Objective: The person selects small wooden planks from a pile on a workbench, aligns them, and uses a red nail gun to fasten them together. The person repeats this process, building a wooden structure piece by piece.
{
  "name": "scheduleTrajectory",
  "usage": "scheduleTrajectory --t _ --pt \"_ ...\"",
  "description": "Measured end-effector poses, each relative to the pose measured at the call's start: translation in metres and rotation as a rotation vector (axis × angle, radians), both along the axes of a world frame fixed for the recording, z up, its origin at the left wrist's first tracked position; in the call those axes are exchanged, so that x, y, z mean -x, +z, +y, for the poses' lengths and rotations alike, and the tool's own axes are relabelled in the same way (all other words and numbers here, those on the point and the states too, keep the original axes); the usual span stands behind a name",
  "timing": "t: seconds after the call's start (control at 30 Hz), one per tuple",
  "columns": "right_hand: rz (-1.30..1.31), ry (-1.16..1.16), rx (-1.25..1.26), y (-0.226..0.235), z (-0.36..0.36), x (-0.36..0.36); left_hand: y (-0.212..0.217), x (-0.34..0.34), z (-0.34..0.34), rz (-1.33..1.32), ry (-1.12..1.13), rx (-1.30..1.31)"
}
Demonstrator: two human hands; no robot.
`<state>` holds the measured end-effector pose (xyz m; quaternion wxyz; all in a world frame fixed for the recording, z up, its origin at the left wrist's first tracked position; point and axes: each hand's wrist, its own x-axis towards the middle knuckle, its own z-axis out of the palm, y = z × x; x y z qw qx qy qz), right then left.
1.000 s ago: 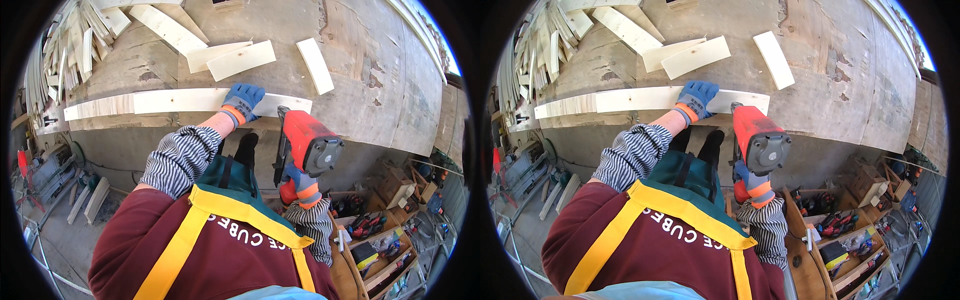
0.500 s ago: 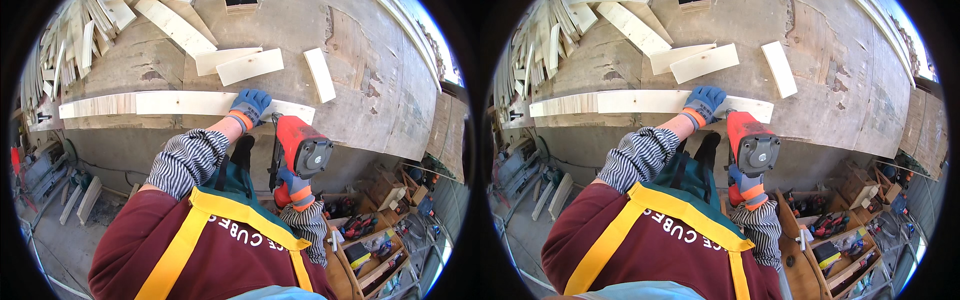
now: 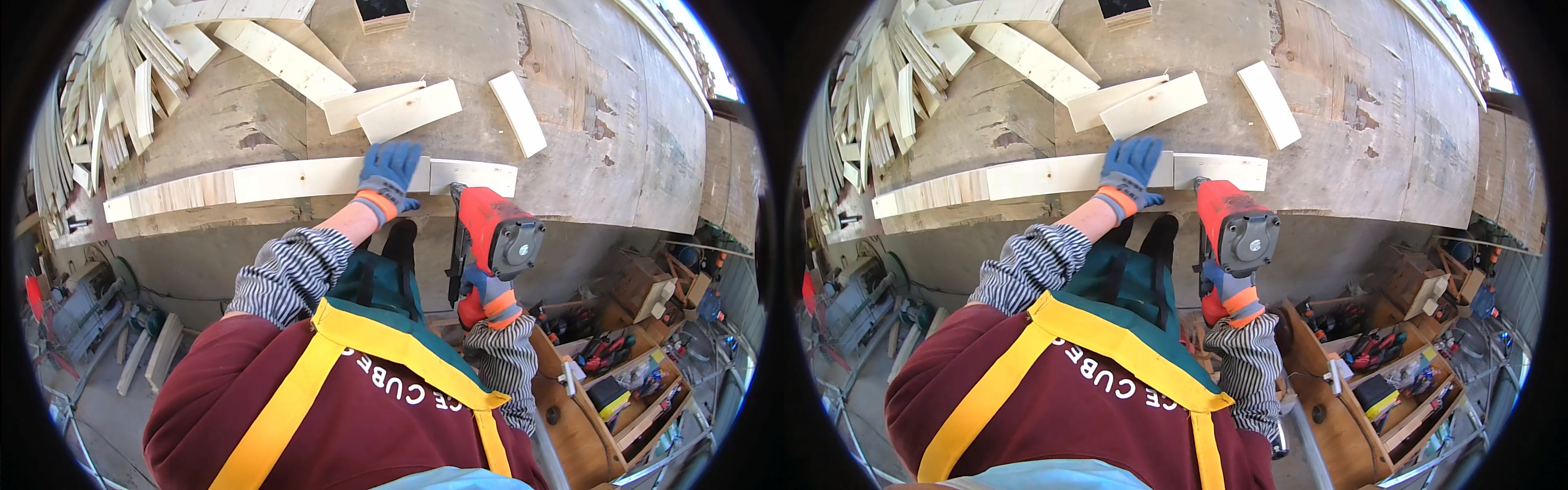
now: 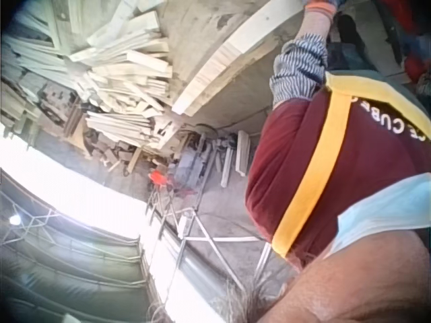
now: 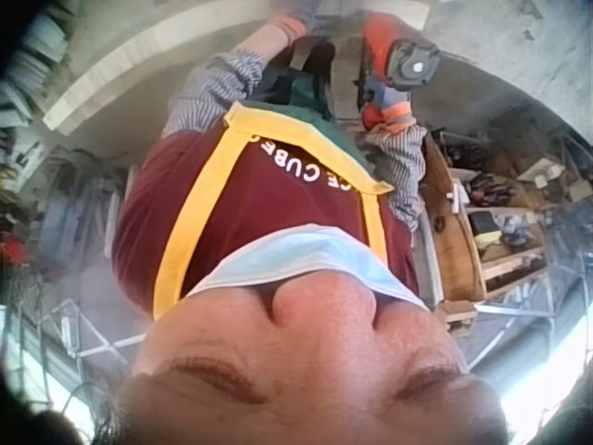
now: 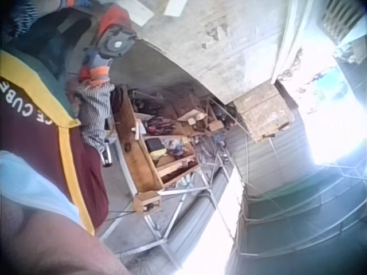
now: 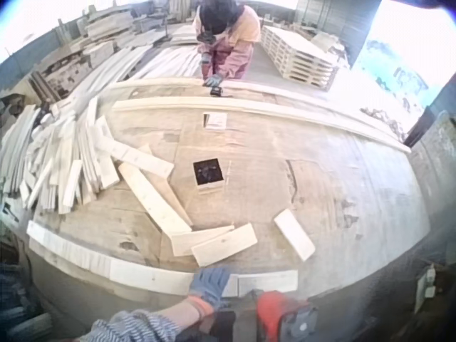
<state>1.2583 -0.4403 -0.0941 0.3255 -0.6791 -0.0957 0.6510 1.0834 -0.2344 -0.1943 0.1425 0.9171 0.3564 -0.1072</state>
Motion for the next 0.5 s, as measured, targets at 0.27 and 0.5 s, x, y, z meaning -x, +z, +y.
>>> scheduleTrajectory --t 0.27,0.5 --pt "-0.042 0.068 -0.058 -0.005 -0.005 -0.002 -0.025 0.01 0.007 -0.038 0.042 -0.033" --pt "-0.182 0.22 -0.073 -0.005 -0.005 -0.002 -0.008 0.009 0.013 0.048 0.035 0.045"
